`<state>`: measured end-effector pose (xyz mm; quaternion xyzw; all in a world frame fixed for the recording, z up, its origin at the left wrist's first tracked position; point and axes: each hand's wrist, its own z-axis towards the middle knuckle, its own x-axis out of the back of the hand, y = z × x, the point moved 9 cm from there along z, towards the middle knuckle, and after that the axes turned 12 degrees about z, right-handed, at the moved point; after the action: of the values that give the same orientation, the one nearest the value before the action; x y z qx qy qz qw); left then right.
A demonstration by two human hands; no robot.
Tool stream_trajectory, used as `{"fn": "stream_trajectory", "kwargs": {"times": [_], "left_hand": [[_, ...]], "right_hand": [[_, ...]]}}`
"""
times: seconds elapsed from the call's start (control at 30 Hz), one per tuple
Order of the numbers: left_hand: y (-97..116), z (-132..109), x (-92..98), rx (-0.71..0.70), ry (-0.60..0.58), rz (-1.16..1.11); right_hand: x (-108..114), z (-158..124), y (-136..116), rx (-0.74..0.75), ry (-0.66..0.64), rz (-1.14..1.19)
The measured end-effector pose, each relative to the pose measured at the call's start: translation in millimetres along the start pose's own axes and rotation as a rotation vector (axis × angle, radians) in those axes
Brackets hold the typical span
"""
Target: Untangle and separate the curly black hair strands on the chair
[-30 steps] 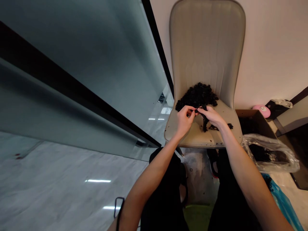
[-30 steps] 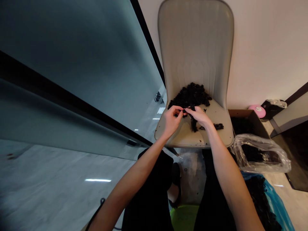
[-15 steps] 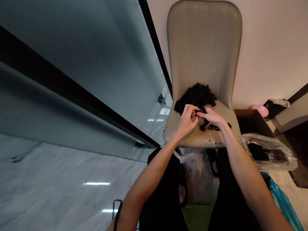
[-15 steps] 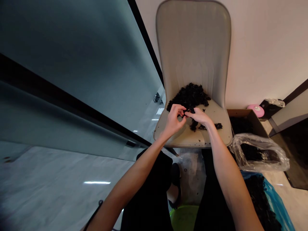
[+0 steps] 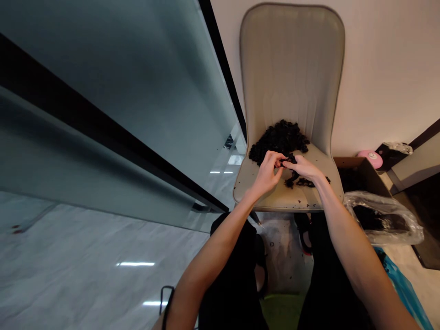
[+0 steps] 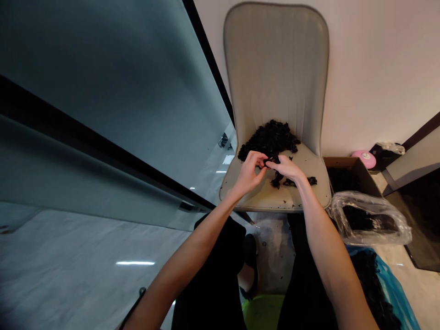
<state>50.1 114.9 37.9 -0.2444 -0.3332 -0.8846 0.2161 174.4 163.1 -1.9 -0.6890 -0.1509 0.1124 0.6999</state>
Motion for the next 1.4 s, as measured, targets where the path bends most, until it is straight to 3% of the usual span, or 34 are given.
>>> {"fn": "stream_trajectory", "kwargs": {"times": [0.7, 1.2, 1.4], "left_hand": [[-3, 0, -0.7, 0.014, -0.013, -0.004], [-15, -5, 3.0, 0.078, 0.0, -0.076], [-12, -3, 6.7, 0.044, 0.009, -0.005]], "right_hand": [[-6, 2, 0, -0.018, -0.008, 0.012], [-11, 0, 4, -0.03, 0.119, 0.072], [-15, 3, 6, -0.029, 0.103, 0.09]]}}
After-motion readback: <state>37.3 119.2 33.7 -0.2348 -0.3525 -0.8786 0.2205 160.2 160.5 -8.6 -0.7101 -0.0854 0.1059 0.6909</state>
